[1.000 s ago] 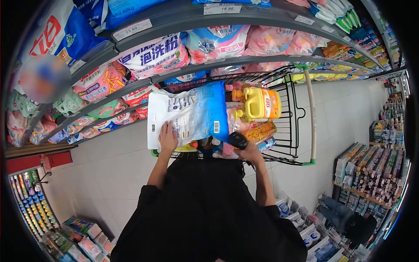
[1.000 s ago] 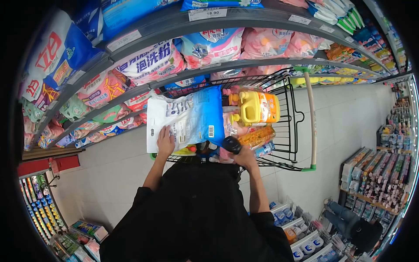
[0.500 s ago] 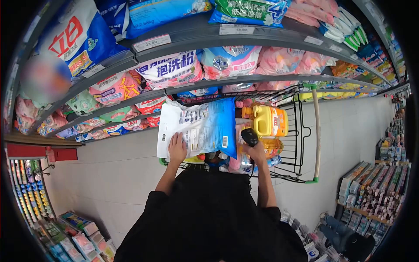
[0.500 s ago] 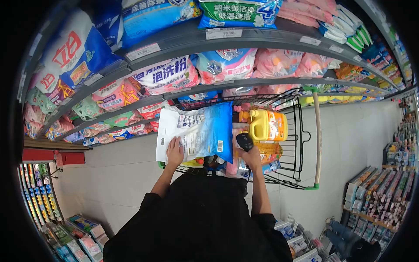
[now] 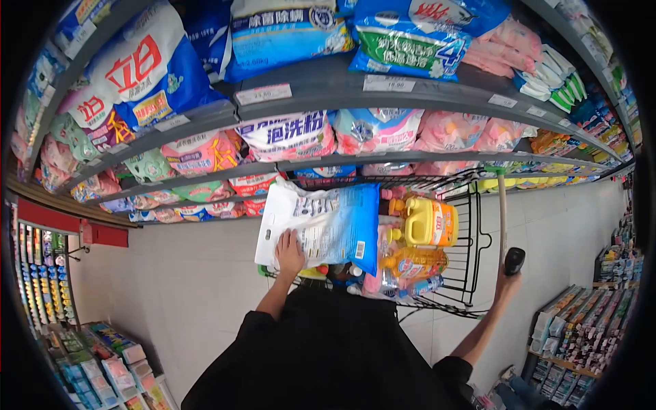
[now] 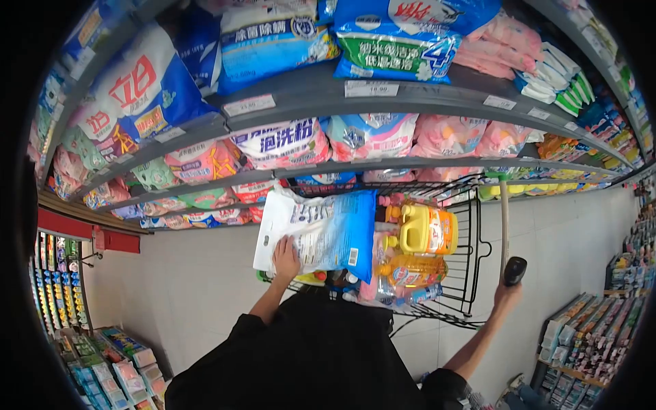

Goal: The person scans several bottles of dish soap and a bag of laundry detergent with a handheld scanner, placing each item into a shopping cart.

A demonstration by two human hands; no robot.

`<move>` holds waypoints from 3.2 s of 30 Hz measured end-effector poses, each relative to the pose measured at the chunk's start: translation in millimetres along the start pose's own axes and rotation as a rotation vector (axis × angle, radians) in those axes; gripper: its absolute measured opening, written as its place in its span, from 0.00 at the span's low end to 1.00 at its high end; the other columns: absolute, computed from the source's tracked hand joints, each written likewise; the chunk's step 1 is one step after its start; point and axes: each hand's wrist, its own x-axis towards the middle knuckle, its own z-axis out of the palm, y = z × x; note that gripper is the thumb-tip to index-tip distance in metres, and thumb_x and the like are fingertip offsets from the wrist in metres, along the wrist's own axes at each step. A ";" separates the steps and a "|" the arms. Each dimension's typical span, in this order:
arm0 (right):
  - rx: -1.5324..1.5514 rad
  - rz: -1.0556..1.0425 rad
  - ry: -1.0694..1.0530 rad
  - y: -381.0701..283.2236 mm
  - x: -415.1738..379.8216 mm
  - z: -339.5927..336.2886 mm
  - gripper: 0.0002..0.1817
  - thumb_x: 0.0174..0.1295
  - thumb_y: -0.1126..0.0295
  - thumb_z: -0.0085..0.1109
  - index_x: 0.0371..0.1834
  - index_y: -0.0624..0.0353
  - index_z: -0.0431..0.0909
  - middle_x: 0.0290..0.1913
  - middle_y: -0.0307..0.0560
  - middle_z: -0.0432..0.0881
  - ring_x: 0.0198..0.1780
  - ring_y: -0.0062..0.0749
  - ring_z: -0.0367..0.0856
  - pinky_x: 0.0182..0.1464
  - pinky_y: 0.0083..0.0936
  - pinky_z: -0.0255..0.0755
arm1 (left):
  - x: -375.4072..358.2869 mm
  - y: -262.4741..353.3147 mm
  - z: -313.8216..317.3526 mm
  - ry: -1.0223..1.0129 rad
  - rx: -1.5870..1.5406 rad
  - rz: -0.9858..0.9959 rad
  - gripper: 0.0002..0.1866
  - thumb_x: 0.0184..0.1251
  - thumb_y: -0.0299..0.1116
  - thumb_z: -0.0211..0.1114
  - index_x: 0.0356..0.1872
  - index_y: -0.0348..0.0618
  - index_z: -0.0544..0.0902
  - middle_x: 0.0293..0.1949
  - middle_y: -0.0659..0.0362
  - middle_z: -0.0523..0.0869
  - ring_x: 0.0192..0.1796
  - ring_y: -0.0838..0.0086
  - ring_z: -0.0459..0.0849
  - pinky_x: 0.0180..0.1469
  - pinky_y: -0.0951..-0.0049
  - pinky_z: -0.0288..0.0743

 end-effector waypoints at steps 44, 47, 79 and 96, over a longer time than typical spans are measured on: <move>0.226 0.062 -0.094 64.8 12.2 25.3 0.21 0.60 0.59 0.61 0.48 0.67 0.79 0.41 0.64 0.85 0.45 0.61 0.83 0.48 0.43 0.74 | -48.8 -97.8 -40.7 0.051 -0.555 -0.754 0.17 0.55 0.31 0.66 0.45 0.34 0.84 0.32 0.52 0.86 0.33 0.67 0.83 0.39 0.65 0.76; 0.290 0.008 -0.071 54.8 4.2 12.8 0.20 0.61 0.61 0.61 0.49 0.64 0.79 0.41 0.64 0.84 0.45 0.61 0.83 0.48 0.44 0.74 | -56.2 -102.8 -35.5 0.010 -0.544 -0.773 0.17 0.54 0.32 0.66 0.44 0.34 0.84 0.31 0.53 0.86 0.32 0.67 0.82 0.37 0.64 0.76; 0.272 -0.252 -0.182 122.6 63.3 7.8 0.30 0.52 0.49 0.73 0.50 0.61 0.79 0.41 0.61 0.85 0.45 0.61 0.83 0.47 0.47 0.75 | -315.5 3.1 29.7 0.582 -0.263 -0.573 0.35 0.58 0.33 0.66 0.66 0.34 0.63 0.39 0.46 0.84 0.33 0.63 0.84 0.37 0.62 0.79; 0.397 -0.293 -0.323 166.9 101.9 34.6 0.33 0.51 0.47 0.73 0.46 0.68 0.79 0.39 0.66 0.85 0.45 0.61 0.84 0.48 0.46 0.75 | -368.0 172.8 79.5 0.266 -1.404 -1.268 0.08 0.63 0.22 0.57 0.43 0.38 0.75 0.37 0.56 0.82 0.37 0.70 0.84 0.44 0.63 0.80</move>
